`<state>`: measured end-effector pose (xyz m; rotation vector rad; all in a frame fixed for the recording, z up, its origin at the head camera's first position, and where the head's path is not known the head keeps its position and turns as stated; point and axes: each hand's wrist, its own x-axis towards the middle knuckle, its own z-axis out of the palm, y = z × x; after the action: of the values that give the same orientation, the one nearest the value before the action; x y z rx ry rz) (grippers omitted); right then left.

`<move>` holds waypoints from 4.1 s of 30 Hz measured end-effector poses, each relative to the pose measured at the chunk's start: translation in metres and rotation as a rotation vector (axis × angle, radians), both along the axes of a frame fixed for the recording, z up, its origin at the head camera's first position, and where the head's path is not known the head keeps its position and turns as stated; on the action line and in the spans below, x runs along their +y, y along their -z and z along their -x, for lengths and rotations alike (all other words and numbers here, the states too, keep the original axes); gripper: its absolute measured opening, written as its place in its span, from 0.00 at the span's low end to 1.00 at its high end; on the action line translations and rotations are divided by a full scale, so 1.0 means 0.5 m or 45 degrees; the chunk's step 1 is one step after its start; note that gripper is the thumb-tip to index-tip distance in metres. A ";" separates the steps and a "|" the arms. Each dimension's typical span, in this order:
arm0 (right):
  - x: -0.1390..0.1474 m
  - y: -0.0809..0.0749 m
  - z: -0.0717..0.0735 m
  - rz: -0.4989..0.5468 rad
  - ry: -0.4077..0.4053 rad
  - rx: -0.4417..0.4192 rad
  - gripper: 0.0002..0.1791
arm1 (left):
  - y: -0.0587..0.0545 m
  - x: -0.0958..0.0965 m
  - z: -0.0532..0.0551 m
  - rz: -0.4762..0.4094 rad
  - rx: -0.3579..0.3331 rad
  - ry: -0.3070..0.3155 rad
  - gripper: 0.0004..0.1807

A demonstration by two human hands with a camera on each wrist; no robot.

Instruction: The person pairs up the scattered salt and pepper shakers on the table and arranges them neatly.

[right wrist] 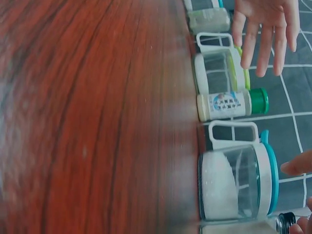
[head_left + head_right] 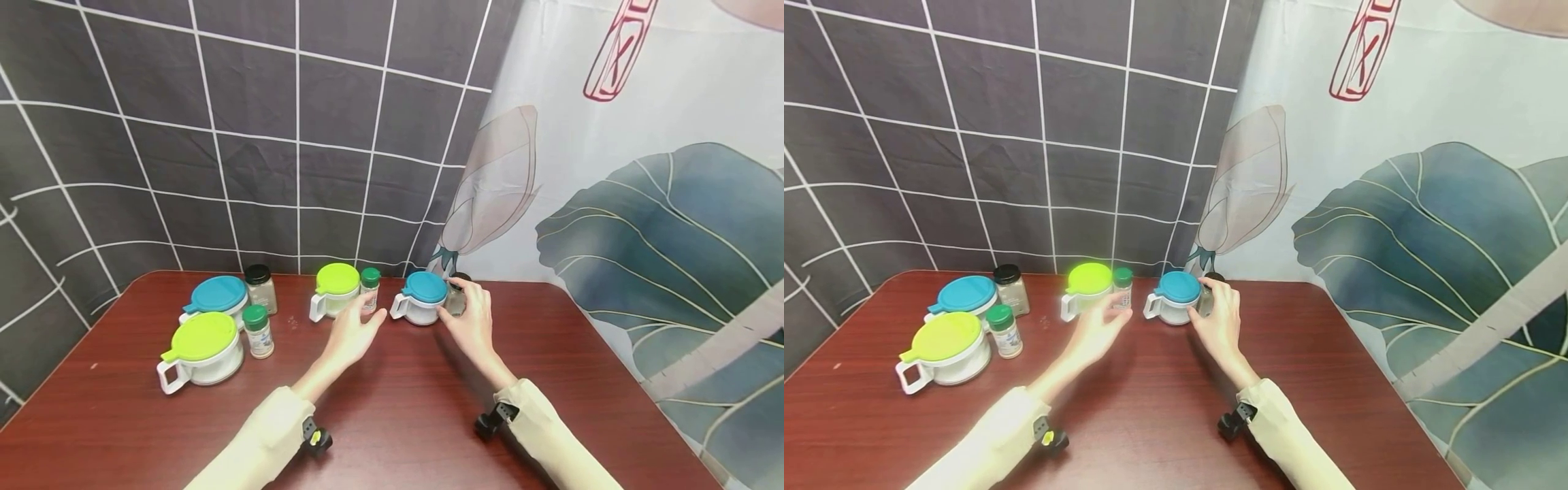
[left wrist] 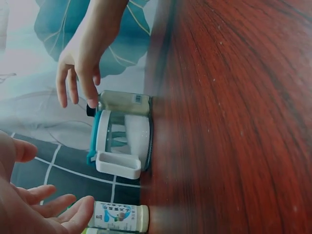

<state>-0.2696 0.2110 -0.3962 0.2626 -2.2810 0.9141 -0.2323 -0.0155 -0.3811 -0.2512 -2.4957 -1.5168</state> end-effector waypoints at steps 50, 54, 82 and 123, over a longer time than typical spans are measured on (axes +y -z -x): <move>-0.165 0.009 -0.016 -0.020 -0.297 0.057 0.32 | -0.008 -0.158 -0.070 0.051 -0.112 -0.084 0.32; -0.181 0.011 -0.018 -0.026 -0.325 0.050 0.32 | -0.009 -0.171 -0.079 0.035 -0.110 -0.081 0.31; -0.300 0.010 -0.030 0.028 -0.468 -0.001 0.34 | -0.026 -0.264 -0.127 0.042 -0.136 -0.139 0.32; -0.417 -0.001 -0.040 0.262 -0.786 -0.221 0.34 | -0.040 -0.380 -0.178 0.185 0.173 -0.503 0.21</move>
<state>-0.2495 0.0022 -0.3957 0.8543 -2.2678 1.5187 -0.1432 -0.2058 -0.3613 0.1094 -2.3713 -1.1263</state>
